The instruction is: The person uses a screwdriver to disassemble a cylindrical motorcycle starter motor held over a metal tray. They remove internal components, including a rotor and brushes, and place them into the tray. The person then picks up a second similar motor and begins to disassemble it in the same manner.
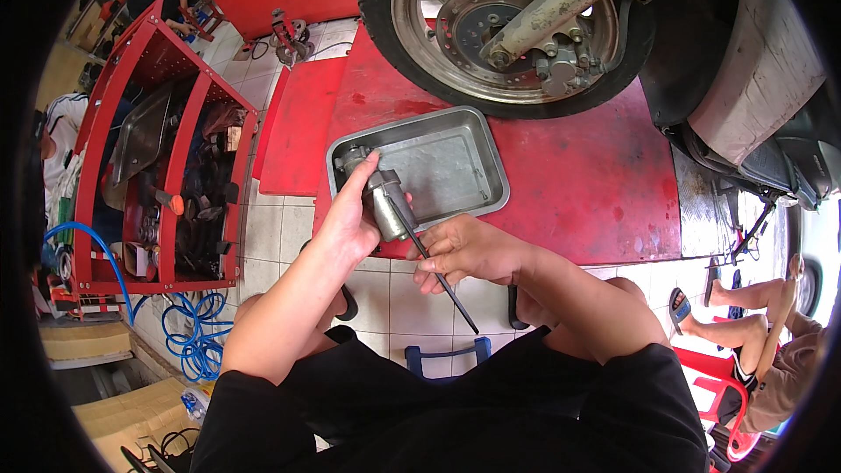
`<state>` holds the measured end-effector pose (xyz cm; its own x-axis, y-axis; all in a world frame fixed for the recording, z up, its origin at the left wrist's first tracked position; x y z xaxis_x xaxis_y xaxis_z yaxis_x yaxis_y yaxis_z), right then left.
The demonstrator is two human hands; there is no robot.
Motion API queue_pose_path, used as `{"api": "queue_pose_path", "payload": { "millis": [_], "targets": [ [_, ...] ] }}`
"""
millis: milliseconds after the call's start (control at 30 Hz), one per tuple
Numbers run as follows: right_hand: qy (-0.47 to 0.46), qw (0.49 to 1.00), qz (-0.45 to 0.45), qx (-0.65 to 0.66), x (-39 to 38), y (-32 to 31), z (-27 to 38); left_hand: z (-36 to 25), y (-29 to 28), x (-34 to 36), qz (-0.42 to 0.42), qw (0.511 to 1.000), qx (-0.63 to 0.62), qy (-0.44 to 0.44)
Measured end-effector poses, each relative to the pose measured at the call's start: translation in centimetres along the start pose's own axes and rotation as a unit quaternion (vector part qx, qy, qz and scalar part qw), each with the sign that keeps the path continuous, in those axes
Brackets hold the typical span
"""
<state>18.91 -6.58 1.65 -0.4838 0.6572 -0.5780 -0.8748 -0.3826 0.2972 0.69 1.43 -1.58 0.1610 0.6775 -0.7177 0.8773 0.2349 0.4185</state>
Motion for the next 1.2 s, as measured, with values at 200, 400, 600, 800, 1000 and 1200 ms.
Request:
{"api": "queue_pose_path", "payload": {
  "millis": [200,400,600,800,1000,1200],
  "targets": [
    [0.008,1.0,0.014,-0.011,0.03,-0.07,-0.02,-0.03,-0.02,0.13,-0.003,0.999,-0.03,-0.011],
    [0.011,1.0,0.01,-0.019,-0.09,0.0,0.08,-0.13,-0.04,0.25,-0.01,0.999,-0.031,-0.014],
    [0.012,1.0,0.013,-0.008,-0.08,0.04,0.05,-0.09,0.06,0.08,-0.011,1.0,-0.027,-0.007],
    [0.007,1.0,0.014,0.004,-0.11,0.17,0.05,-0.1,0.03,0.02,-0.005,1.0,0.002,0.014],
    [0.002,1.0,0.0,0.014,-0.16,0.23,0.06,-0.27,0.32,-0.28,-0.009,1.0,0.007,0.02],
    [-0.002,1.0,-0.01,0.013,-0.28,0.33,0.32,-0.39,0.38,-0.4,-0.006,0.999,0.011,0.03]
  ]
}}
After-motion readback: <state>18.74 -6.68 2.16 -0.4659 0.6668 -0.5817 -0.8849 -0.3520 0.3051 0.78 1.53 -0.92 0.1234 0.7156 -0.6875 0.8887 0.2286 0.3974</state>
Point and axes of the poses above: each hand's wrist, its own x-axis towards the middle knuckle, its own y-axis out of the palm, z = x × y, the point moved 2 cm from there along x, towards the middle knuckle, and after that the axes turned 9 degrees about -z, right-handed, at the moved point
